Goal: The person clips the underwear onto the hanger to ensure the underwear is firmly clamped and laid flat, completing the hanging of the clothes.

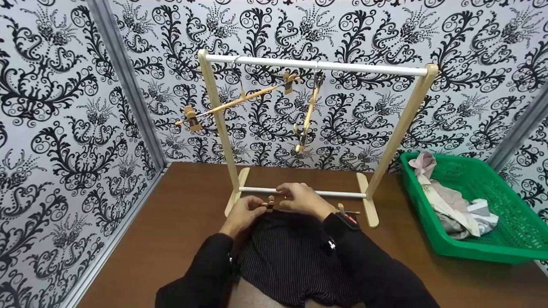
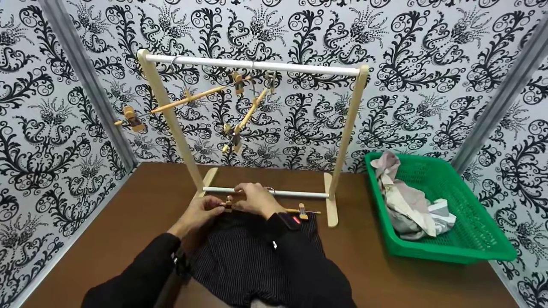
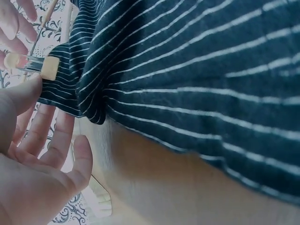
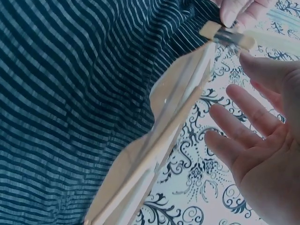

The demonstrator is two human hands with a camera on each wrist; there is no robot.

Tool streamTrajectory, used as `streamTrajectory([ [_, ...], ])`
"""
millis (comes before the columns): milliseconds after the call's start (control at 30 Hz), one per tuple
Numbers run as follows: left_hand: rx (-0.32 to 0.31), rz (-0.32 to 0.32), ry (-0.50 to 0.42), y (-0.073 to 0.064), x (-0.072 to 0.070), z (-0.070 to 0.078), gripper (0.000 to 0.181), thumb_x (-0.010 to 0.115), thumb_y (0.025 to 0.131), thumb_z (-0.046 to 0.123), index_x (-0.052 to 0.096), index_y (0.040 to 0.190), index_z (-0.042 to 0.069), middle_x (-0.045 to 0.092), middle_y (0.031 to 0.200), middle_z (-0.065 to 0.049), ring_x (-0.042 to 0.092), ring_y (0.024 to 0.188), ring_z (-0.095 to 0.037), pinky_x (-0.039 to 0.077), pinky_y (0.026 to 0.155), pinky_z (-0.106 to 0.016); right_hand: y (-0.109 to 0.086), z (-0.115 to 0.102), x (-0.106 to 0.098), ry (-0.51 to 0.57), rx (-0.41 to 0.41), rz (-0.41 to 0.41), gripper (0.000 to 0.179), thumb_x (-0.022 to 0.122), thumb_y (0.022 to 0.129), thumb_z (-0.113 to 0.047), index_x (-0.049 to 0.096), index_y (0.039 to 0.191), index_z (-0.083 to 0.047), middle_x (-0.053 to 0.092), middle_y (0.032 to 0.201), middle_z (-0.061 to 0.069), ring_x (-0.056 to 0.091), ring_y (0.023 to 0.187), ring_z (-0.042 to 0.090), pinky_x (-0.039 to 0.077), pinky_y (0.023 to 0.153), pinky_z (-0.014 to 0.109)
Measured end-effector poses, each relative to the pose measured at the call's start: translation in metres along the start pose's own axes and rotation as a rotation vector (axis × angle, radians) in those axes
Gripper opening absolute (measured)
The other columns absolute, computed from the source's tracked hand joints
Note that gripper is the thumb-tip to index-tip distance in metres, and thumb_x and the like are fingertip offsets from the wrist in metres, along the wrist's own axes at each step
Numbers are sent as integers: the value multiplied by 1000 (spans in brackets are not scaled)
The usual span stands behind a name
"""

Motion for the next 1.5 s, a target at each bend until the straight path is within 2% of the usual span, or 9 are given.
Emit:
streamTrajectory([
  [233, -15, 22, 2, 4, 0, 3, 17, 70, 91, -3, 64, 106, -10, 70, 98, -19, 66, 92, -30, 52, 84, -39, -13, 12, -12, -44, 51, -1, 40, 75, 90, -12, 66, 128, -1, 68, 125, 19, 64, 116, 38, 47, 102, 51],
  [367, 15, 27, 42, 8, 1, 12, 21, 70, 90, -6, 64, 109, -9, 69, 105, -21, 67, 98, -35, 52, 91, -47, -20, 19, -18, -92, 48, 2, 39, 73, 91, -12, 66, 128, -2, 68, 127, 15, 63, 119, 36, 46, 103, 50],
  [567, 136, 28, 249, 14, 8, 40, 27, 62, 85, -11, 66, 111, -3, 69, 107, -18, 66, 101, -35, 51, 92, -49, -32, 27, -32, -104, 55, 18, 39, 72, 92, -12, 65, 129, 0, 68, 128, 16, 65, 113, 37, 49, 99, 51],
  [733, 224, 30, 450, 16, 21, 66, 32, 64, 82, -5, 70, 113, 5, 68, 112, -12, 64, 107, -33, 49, 94, -49, -49, 38, -51, -77, 109, 84, 38, 72, 92, -13, 67, 129, -3, 68, 127, 15, 66, 110, 34, 48, 99, 51],
  [967, 291, -100, 627, 19, 56, 92, 35, 71, 81, 3, 71, 115, 10, 68, 114, -7, 63, 107, -31, 48, 93, -50, -91, 57, -77, -13, 162, 240, 38, 70, 94, -11, 64, 128, 5, 66, 126, 23, 61, 117, 40, 44, 103, 55],
  [1133, 316, -228, 721, 23, 85, 106, 32, 72, 82, 6, 72, 114, 9, 68, 115, -9, 64, 107, -32, 50, 93, -47, -130, 81, -82, 16, 296, 272, 42, 68, 97, -17, 62, 128, 11, 60, 131, 31, 55, 123, 47, 40, 105, 58],
  [1233, 317, -296, 777, 28, 104, 111, 33, 69, 84, 8, 72, 116, 9, 68, 118, -8, 64, 110, -31, 51, 95, -43, -149, 96, -75, 40, 410, 260, 44, 67, 98, -19, 61, 128, 13, 57, 134, 33, 51, 127, 50, 39, 106, 59],
  [1367, 307, -376, 861, 34, 135, 112, 35, 66, 85, 11, 71, 120, 9, 70, 119, -7, 65, 110, -27, 51, 95, -37, -166, 109, -55, 122, 507, 233, 49, 64, 100, -19, 54, 133, 16, 54, 137, 34, 47, 130, 51, 36, 108, 60],
  [1500, 302, -396, 945, 40, 161, 109, 18, 67, 83, 11, 74, 100, 8, 73, 105, -6, 69, 98, -24, 55, 86, -35, -172, 114, -37, 159, 541, 261, 53, 65, 99, -18, 50, 137, 16, 51, 139, 36, 46, 131, 51, 35, 109, 60],
])
Point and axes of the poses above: each hand's wrist, its own y-axis towards the middle knuckle, its own x-axis out of the palm, z = x × y, the point moved 8 cm from there along y, towards the middle knuckle
